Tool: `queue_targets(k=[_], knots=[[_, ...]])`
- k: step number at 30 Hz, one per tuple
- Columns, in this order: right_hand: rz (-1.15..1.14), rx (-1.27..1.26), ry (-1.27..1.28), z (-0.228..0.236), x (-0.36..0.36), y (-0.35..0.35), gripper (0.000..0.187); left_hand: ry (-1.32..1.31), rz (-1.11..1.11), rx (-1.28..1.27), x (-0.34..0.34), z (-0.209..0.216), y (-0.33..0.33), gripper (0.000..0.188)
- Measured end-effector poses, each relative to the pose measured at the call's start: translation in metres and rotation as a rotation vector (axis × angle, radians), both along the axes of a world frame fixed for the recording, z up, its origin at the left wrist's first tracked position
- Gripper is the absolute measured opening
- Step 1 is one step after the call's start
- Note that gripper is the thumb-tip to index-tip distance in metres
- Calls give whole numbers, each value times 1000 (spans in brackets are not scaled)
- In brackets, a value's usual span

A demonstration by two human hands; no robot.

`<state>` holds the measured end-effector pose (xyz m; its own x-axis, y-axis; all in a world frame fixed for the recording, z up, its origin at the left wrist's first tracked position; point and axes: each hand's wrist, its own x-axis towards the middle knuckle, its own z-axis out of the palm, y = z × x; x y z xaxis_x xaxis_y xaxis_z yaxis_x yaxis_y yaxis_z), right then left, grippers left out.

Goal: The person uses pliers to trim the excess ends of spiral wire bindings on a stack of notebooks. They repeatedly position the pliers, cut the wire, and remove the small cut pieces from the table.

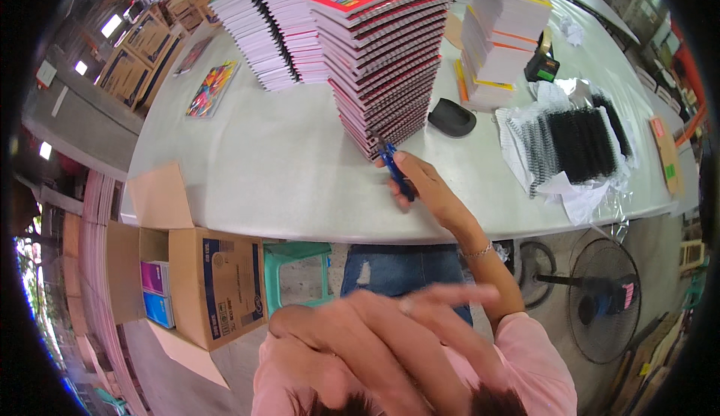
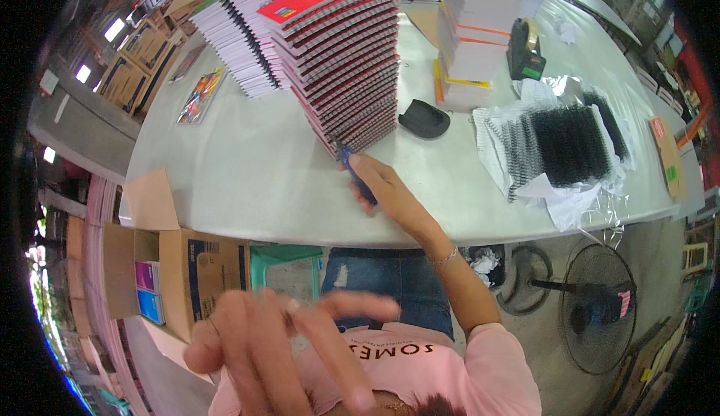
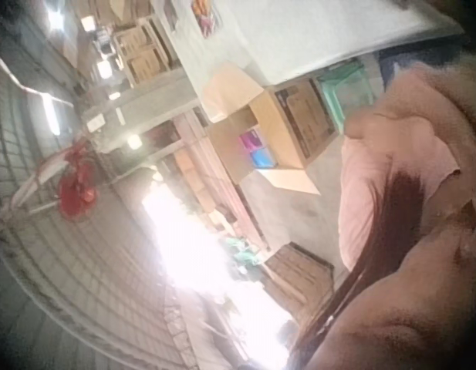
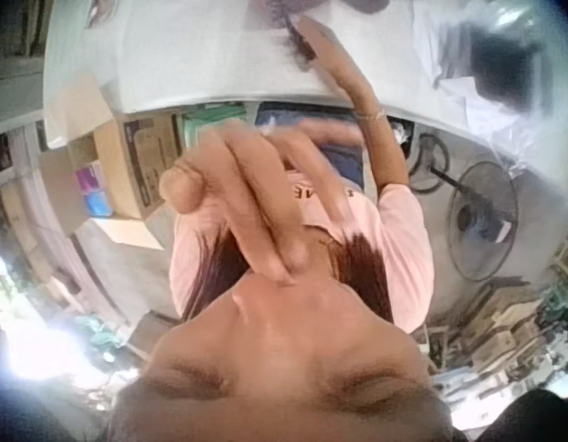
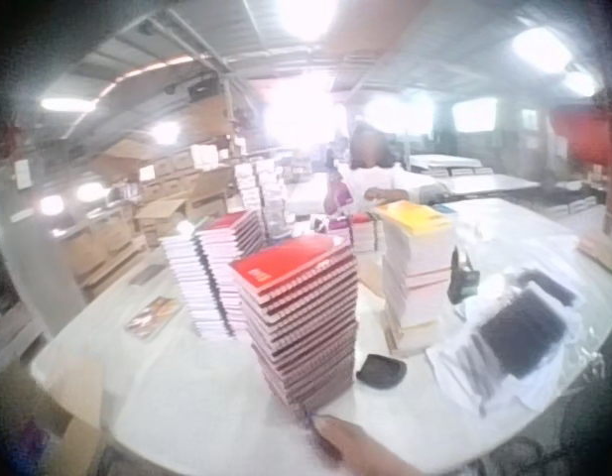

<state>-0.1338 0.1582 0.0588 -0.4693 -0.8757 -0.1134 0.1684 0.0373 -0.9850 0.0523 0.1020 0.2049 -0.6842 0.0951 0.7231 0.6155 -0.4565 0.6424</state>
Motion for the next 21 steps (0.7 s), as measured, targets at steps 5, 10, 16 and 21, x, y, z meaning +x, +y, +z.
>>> queue_targets(k=[5, 10, 16, 21], knots=[[92, -34, -119, 2, -3, -2, 53, 299, 889, -325, -30, 2, -77, 44], [-396, -81, 735, -25, 5, -5, 49, 243, 1481, -789, -105, 26, -132, 47], [-505, 90, 969, -20, 21, 4, 55, 161, 1360, -725, -133, 10, -147, 43], [-557, 73, 1073, -29, 23, -1, 57, 131, 1268, -735, -149, -7, -151, 45]])
